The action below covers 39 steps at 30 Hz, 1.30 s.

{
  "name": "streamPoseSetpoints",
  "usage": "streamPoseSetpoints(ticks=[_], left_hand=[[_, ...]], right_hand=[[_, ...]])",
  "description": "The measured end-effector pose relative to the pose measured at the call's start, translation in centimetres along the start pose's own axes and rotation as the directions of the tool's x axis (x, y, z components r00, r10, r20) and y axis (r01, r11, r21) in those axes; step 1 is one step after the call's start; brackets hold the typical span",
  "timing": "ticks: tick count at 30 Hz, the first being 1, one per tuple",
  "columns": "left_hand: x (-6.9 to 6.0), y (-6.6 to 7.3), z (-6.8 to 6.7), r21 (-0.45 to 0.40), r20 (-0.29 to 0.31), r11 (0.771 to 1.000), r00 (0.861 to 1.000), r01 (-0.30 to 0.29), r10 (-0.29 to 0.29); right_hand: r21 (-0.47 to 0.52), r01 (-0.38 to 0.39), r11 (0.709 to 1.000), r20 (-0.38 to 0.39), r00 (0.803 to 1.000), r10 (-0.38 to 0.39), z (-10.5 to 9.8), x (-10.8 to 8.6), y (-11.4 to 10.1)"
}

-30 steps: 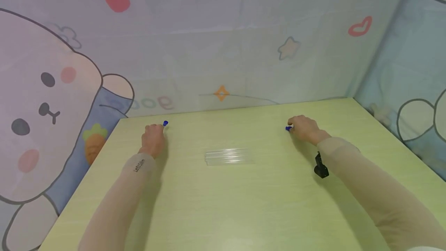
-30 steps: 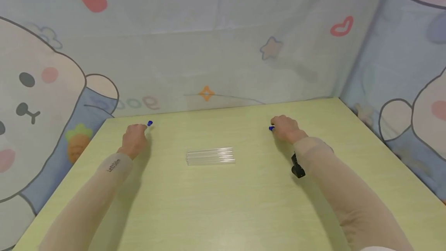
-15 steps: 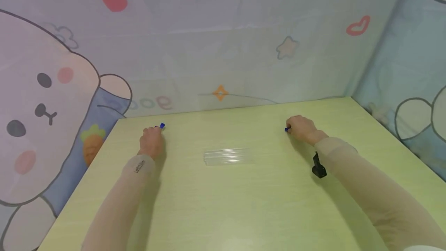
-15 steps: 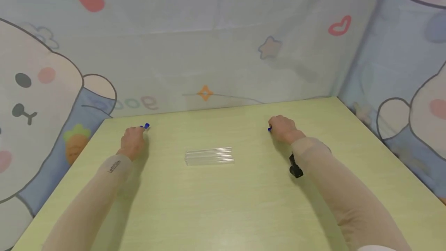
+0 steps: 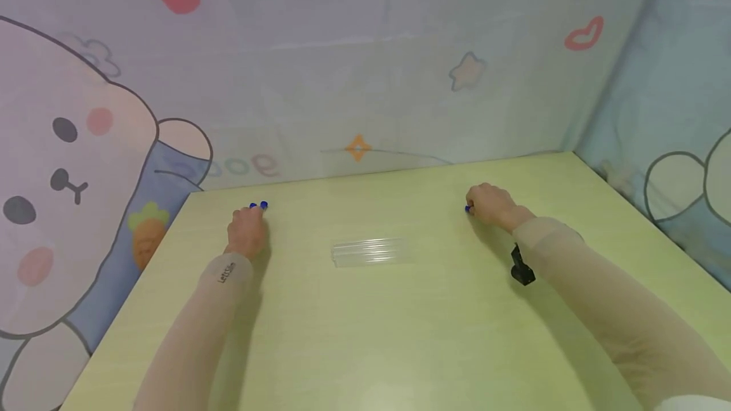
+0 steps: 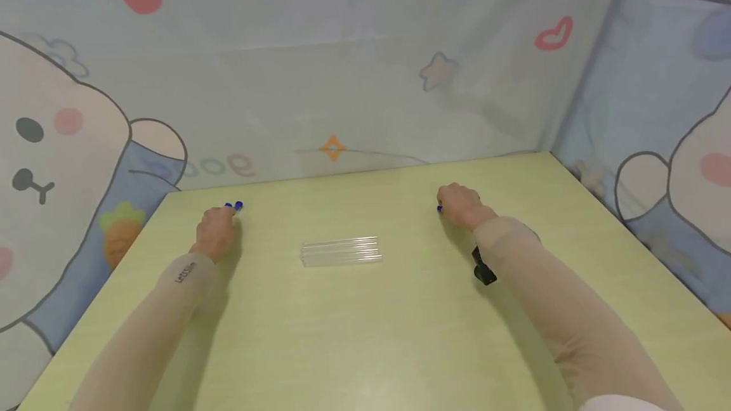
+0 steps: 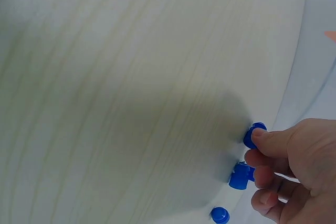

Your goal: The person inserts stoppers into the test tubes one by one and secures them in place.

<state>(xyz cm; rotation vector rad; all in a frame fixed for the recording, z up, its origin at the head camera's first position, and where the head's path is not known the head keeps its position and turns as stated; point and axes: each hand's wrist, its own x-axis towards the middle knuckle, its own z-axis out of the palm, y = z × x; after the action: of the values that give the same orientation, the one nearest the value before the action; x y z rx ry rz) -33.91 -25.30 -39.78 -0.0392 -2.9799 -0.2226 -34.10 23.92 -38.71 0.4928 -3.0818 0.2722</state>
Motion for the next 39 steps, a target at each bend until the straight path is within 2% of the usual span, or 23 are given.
streamPoseSetpoints(ticks=[6, 12, 19, 29, 32, 39], left_hand=[[-0.1, -0.1, -0.2, -0.004, -0.004, 1.000, 1.000, -0.016, 0.016], [0.1, 0.6, -0.5, -0.012, -0.056, 0.999, 0.998, -0.043, 0.042], [0.5, 3.4, -1.0, -0.008, -0.093, 0.996, 0.992, -0.086, 0.085], [0.4, 7.4, -0.9, -0.094, -0.009, 0.984, 0.988, -0.152, 0.152], [0.3, 8.4, -0.7, -0.103, 0.010, 0.978, 0.983, -0.179, 0.181], [0.1, 10.3, -0.3, -0.107, 0.012, 0.962, 0.967, -0.250, 0.253]], right_hand=[[0.009, -0.002, 1.000, -0.003, 1.000, 0.002, -0.2, 0.1, -0.1], [-0.001, 0.008, 1.000, -0.003, 1.000, -0.008, -0.4, 0.4, -0.1], [-0.019, 0.012, 1.000, 0.012, 1.000, -0.012, -0.4, 0.6, -0.1], [-0.044, -0.009, 0.999, 0.028, 1.000, 0.010, -0.3, 0.5, -0.6], [-0.053, 0.000, 0.999, 0.032, 0.999, 0.001, -0.3, 0.3, -0.6], [-0.034, 0.010, 0.999, 0.039, 0.999, -0.009, -0.4, 0.0, -0.5]])
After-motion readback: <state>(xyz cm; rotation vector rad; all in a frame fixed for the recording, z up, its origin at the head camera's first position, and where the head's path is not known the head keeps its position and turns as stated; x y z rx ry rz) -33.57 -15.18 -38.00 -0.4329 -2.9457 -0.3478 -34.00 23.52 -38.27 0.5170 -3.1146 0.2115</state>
